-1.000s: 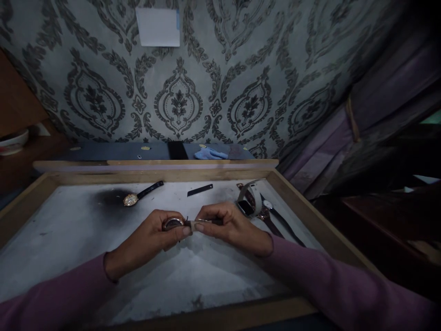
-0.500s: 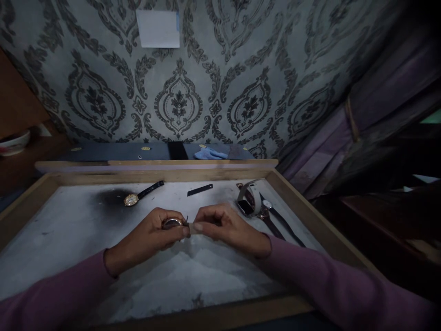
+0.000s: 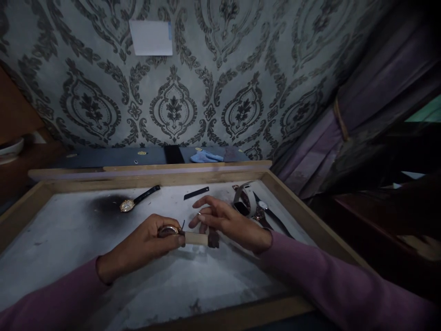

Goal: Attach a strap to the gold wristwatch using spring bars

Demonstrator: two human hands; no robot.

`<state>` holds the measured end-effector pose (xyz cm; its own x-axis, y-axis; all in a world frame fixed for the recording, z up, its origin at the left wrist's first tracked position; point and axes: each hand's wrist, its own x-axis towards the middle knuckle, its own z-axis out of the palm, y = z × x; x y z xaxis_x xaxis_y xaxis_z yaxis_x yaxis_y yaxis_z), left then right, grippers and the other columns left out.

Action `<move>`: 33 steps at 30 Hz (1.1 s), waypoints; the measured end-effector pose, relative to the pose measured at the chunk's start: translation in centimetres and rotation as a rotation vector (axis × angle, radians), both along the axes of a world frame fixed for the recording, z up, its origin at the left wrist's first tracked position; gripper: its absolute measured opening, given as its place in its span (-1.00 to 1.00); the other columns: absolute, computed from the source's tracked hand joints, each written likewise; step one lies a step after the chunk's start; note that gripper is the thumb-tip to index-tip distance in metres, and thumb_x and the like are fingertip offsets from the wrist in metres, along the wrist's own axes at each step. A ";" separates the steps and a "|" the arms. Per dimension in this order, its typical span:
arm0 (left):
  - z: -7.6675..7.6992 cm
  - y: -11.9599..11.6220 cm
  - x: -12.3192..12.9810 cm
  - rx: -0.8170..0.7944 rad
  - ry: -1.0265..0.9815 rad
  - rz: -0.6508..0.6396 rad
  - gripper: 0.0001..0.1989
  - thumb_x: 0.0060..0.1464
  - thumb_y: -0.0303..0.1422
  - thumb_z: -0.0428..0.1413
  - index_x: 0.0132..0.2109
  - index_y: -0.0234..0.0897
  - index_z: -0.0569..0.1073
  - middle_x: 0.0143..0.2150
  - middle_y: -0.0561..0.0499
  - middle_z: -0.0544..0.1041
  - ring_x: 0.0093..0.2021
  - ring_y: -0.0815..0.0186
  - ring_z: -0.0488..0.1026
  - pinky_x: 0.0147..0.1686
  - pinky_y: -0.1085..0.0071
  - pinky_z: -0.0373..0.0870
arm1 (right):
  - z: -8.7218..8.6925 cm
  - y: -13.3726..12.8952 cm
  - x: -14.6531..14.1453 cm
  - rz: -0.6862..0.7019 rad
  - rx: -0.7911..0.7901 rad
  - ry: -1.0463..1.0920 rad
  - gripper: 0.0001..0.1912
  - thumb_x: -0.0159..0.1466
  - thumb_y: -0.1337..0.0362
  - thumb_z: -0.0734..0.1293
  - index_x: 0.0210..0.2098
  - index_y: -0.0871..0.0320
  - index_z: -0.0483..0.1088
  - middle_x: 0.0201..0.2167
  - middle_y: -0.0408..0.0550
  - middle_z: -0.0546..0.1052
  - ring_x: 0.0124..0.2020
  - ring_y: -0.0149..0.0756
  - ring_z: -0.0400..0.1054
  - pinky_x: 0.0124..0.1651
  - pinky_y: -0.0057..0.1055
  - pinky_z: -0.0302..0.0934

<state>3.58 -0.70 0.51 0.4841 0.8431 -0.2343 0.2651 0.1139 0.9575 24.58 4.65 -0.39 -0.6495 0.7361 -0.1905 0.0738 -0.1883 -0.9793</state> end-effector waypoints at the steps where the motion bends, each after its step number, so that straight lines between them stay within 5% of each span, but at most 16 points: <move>1: -0.1 0.0 0.0 -0.003 -0.005 0.000 -0.69 0.08 -0.16 0.10 -0.44 -0.33 0.37 -0.65 0.24 0.08 -0.63 0.50 -0.06 -0.63 0.50 -0.14 | 0.1 0.0 0.0 -0.002 0.031 0.002 -0.78 0.21 0.26 0.31 -0.22 0.18 0.20 -0.32 -0.04 0.52 -0.47 -0.44 0.39 -0.51 -0.53 0.23; 8: -0.2 0.1 0.1 -0.012 -0.012 -0.002 -0.66 0.08 -0.12 0.10 -0.42 -0.33 0.38 -0.66 0.25 0.08 -0.63 0.50 -0.07 -0.63 0.50 -0.14 | -0.1 -0.3 -0.3 -0.044 0.279 -0.017 -0.71 0.19 0.10 0.34 -0.30 0.24 0.38 -0.51 -0.10 0.48 -0.51 -0.42 0.39 -0.43 -0.49 0.29; 17: -0.2 0.0 0.1 -0.001 -0.006 -0.005 -0.67 0.08 -0.13 0.11 -0.44 -0.34 0.38 -0.65 0.24 0.09 -0.63 0.51 -0.05 -0.62 0.50 -0.14 | 1.1 -1.4 -0.3 -0.106 0.731 -0.248 -0.78 0.30 0.24 0.23 -0.19 0.20 0.46 -0.52 -0.15 0.42 -0.51 -0.44 0.26 -0.45 -0.51 0.11; 20: -0.1 0.0 0.1 -0.001 -0.002 -0.002 -0.67 0.08 -0.13 0.10 -0.42 -0.34 0.39 -0.65 0.24 0.07 -0.62 0.50 -0.06 -0.62 0.50 -0.13 | 1.3 -1.6 -0.5 -0.125 0.749 -0.271 -0.79 0.27 0.27 0.27 -0.13 0.22 0.42 -0.55 -0.17 0.43 -0.53 -0.45 0.27 -0.47 -0.52 0.10; 27: 0.2 -0.1 0.1 0.017 0.026 0.009 -0.66 0.07 -0.15 0.10 -0.49 -0.30 0.31 -0.63 0.24 0.04 -0.61 0.49 -0.08 -0.61 0.51 -0.13 | 1.0 -1.9 -0.5 -0.138 0.750 -0.238 -0.82 0.27 0.26 0.30 -0.43 0.20 0.42 -0.55 -0.18 0.46 -0.52 -0.47 0.30 -0.45 -0.53 0.11; 33: 0.2 -0.3 0.3 0.056 0.052 0.031 -0.73 0.06 -0.22 0.11 -0.48 -0.30 0.31 -0.60 0.21 0.06 -0.58 0.48 -0.05 -0.59 0.51 -0.10 | 1.9 -2.8 -0.5 -0.071 0.766 -0.286 -0.80 0.32 0.27 0.23 -0.41 0.19 0.35 -0.56 -0.20 0.38 -0.52 -0.47 0.23 -0.44 -0.51 0.05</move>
<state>3.84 -0.97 0.73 0.4464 0.8698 -0.2101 0.3117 0.0690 0.9477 24.08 1.81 1.54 -0.5989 0.7670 0.2304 0.3535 0.5114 -0.7833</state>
